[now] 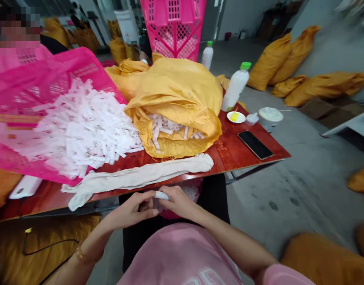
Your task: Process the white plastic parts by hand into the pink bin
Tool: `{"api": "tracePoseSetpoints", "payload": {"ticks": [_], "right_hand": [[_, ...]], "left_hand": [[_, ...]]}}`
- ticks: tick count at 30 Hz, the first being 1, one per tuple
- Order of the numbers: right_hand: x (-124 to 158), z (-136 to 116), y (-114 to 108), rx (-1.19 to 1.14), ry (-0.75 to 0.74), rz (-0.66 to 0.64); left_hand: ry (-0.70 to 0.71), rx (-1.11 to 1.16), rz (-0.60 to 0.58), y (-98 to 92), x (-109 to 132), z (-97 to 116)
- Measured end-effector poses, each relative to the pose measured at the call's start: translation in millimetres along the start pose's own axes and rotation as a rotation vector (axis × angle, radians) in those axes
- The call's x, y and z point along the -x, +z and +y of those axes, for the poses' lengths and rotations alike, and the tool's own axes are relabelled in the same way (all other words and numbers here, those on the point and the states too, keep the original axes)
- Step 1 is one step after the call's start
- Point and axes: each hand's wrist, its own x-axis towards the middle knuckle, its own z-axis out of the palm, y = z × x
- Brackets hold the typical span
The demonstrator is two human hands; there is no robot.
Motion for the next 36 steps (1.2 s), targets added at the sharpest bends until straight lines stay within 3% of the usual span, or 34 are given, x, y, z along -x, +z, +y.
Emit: {"api": "tracePoseSetpoints", "payload": {"ticks": [3, 7, 9, 11, 14, 16, 18, 21, 24, 27, 29, 31, 36], "right_hand": [[-3.0, -2.7, -3.7, -0.177, 0.025, -0.083], [-1.1, 1.9, -6.7, -0.466, 0.124, -0.35], [-1.0, 3.7, -5.6, -0.471, 0.122, -0.398], [-1.9, 4.7, -1.9, -0.314, 0.048, -0.275], [-2.6, 8.5, 7.1, 0.1, -0.063, -0.016], [-0.8, 15.1, 12.8, 0.332, -0.091, 0.034], [4.2, 26.0, 16.3, 0.489, -0.061, 0.009], [16.4, 50.2, 14.1, 0.635, 0.079, -0.017], [27.1, 72.8, 0.5, 0.618, 0.171, -0.126], [26.8, 72.7, -24.6, 0.406, 0.207, -0.204], [15.9, 58.6, -45.4, 0.229, 0.199, -0.18], [-6.2, 40.5, -66.4, 0.136, 0.157, -0.086], [-105.4, 19.8, -97.0, 0.473, 0.184, 0.278]], "left_hand": [[0.0, -0.043, 0.02, 3.4, 1.9, -1.6], [0.099, -0.197, 0.003, 9.0, 7.0, -6.3], [0.13, -0.251, 0.04, 9.9, 8.4, -10.3], [0.092, -0.207, 0.105, 12.1, 8.6, -14.5], [-0.053, 0.101, 0.067, 19.9, 9.4, -17.7], [-0.138, 0.269, 0.01, 23.8, 11.4, -17.7], [-0.18, 0.227, 0.044, 19.7, 13.7, -19.0], [-0.211, -0.181, 0.315, -13.0, 14.0, -29.5], [-0.311, -0.578, 0.73, -73.6, 8.7, -48.1], [-0.419, -0.689, 0.963, -131.4, -5.7, -66.1], [-0.473, -0.711, 1.034, -156.0, -20.5, -75.0], [-0.502, -0.706, 1.049, -169.2, -35.2, -80.8], [-0.405, -0.645, 1.041, -172.3, -46.5, -79.9]]}}
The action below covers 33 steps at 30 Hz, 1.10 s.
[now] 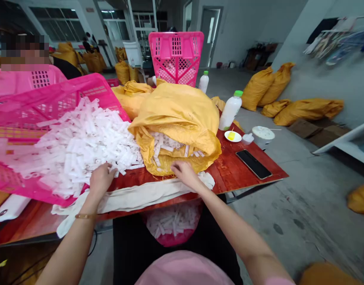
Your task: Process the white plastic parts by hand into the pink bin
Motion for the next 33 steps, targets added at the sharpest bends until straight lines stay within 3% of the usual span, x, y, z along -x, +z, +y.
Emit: {"api": "tracePoseSetpoints", "payload": {"ticks": [3, 6, 10, 14, 17, 20, 24, 26, 30, 33], "right_hand": [[-60.4, -13.6, 23.1, 0.05, 0.038, -0.007], [-96.0, -26.3, 48.5, 0.088, 0.095, -0.05], [-110.3, -36.4, 62.7, 0.129, 0.137, -0.076], [-107.4, -40.3, 57.7, 0.15, 0.16, -0.073], [-95.8, -31.0, 43.1, 0.144, 0.15, -0.038], [-73.9, -5.4, 19.2, 0.104, 0.122, 0.006], [-32.9, 34.0, -13.4, -0.025, 0.082, 0.043], [-8.4, 43.9, -21.7, -0.102, 0.061, 0.074], [45.5, 34.3, -17.6, -0.286, 0.009, 0.029], [80.4, 11.7, -6.5, -0.572, -0.079, -0.144]], "left_hand": [[0.065, 0.114, 0.026, -12.4, 22.1, 4.7], [0.119, 0.238, 0.025, -26.8, 59.4, 12.1], [0.149, 0.353, 0.001, -38.3, 103.9, 28.1], [0.14, 0.524, -0.025, -45.1, 126.5, 45.0], [0.128, 0.6, -0.052, -47.7, 135.9, 50.7], [0.104, 0.605, -0.071, -44.2, 143.6, 49.6], [0.008, 0.673, -0.223, -30.5, 150.2, 49.3], [0.039, 0.607, -0.251, -24.9, 151.9, 54.0], [0.217, 0.499, -0.236, -23.5, 159.0, 74.8], [0.192, 0.545, -0.211, -24.2, 169.7, 94.7]]}}
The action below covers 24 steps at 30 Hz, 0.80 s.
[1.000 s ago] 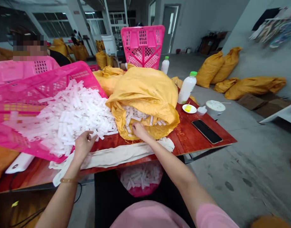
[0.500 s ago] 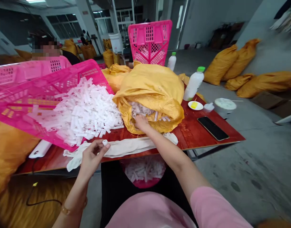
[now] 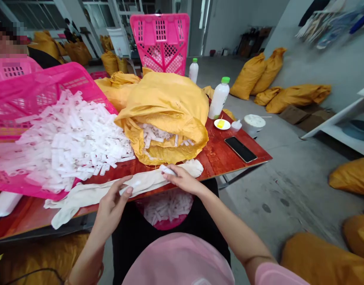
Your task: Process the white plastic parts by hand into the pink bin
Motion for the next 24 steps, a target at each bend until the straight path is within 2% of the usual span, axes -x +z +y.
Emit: {"api": "tracePoseSetpoints", "payload": {"ticks": [2, 4, 7, 9, 12, 14, 15, 18, 22, 24], "right_hand": [[13.0, -8.6, 14.7, -0.138, -0.041, -0.117], [20.3, -13.7, 24.3, -0.164, -0.072, -0.18], [25.4, -14.6, 31.6, -0.168, -0.116, -0.211], [28.4, -13.3, 35.6, -0.083, -0.16, -0.187], [33.8, -12.6, 45.2, 0.222, -0.265, -0.056], [36.6, -13.4, 52.5, 0.331, -0.292, 0.008], [37.3, -14.1, 55.2, 0.313, -0.285, 0.004], [36.9, -15.7, 56.8, 0.062, -0.211, -0.101], [33.7, -17.3, 51.2, -0.347, -0.013, -0.315], [32.6, -19.2, 50.9, -0.498, 0.083, -0.405]], "left_hand": [[-0.018, 0.07, 0.077, 8.7, 3.8, 8.5], [-0.007, 0.11, 0.126, 15.5, 6.2, 12.7], [0.052, 0.046, 0.098, 18.6, 7.0, 14.5], [0.083, -0.001, 0.02, 18.0, 7.2, 14.9], [0.047, 0.006, -0.098, 21.3, 9.5, 14.9], [-0.003, 0.047, -0.12, 27.2, 12.5, 13.5], [-0.02, 0.068, -0.121, 30.1, 14.0, 12.3], [-0.038, 0.128, -0.138, 32.5, 16.0, 8.0], [0.035, 0.146, -0.1, 19.8, 10.3, 6.1], [0.102, 0.101, -0.184, 13.2, 6.3, 8.8]]}}
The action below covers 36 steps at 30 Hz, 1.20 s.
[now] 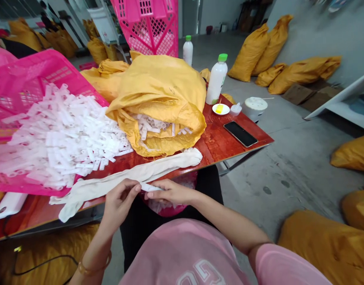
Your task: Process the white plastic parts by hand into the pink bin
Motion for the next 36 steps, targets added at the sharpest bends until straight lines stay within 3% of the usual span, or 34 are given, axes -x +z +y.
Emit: {"api": "tracePoseSetpoints", "payload": {"ticks": [2, 5, 9, 10, 12, 15, 18, 21, 23, 26, 28, 31, 33, 36], "right_hand": [[-0.4, -1.6, 2.3, -0.037, -0.014, 0.06], [2.2, -2.1, 5.2, -0.085, -0.041, 0.139], [7.6, 1.9, 5.8, -0.458, 0.151, -0.189], [7.8, 3.0, 6.5, -0.472, 0.158, -0.205], [6.5, 4.0, 9.0, -0.316, 0.079, -0.076], [2.2, 4.5, 12.7, 0.132, -0.096, 0.182], [1.4, 16.1, 9.7, 0.498, -0.136, 0.224], [7.4, 47.9, -3.0, 0.708, -0.118, 0.243], [13.3, 71.9, -15.5, 0.758, -0.112, 0.292], [20.9, 85.5, -34.6, 0.781, -0.082, 0.321], [23.1, 70.4, -44.9, 0.716, -0.006, 0.199], [16.7, 24.1, -60.2, 0.545, 0.066, 0.027], [2.9, -7.6, -74.8, 0.542, 0.039, 0.099], [-36.5, -40.5, -102.0, 0.918, 0.039, 0.413]], "left_hand": [[0.028, -0.038, -0.095, -3.4, -1.9, 4.5], [0.073, -0.043, -0.098, -3.2, -0.3, 10.4], [0.191, 0.02, -0.155, 0.3, 5.0, 11.3], [0.195, 0.03, -0.164, 1.7, 5.7, 10.4], [0.162, 0.041, -0.164, 5.4, 6.7, 7.9], [0.072, 0.067, -0.159, 11.6, 10.4, 4.0], [-0.001, 0.058, -0.268, 11.9, 16.4, -3.1], [-0.056, -0.03, -0.43, -2.6, 11.1, -21.2], [-0.074, -0.218, -0.31, -23.6, -6.7, -40.6], [-0.1, -0.584, 0.067, -66.2, -52.2, -74.7], [-0.125, -0.676, 0.183, -91.7, -85.3, -96.0], [-0.109, -0.741, 0.173, -111.1, -122.5, -119.5], [-0.083, -0.757, 0.103, -113.1, -134.7, -128.5], [-0.058, -0.764, 0.026, -111.5, -140.2, -133.7]]}}
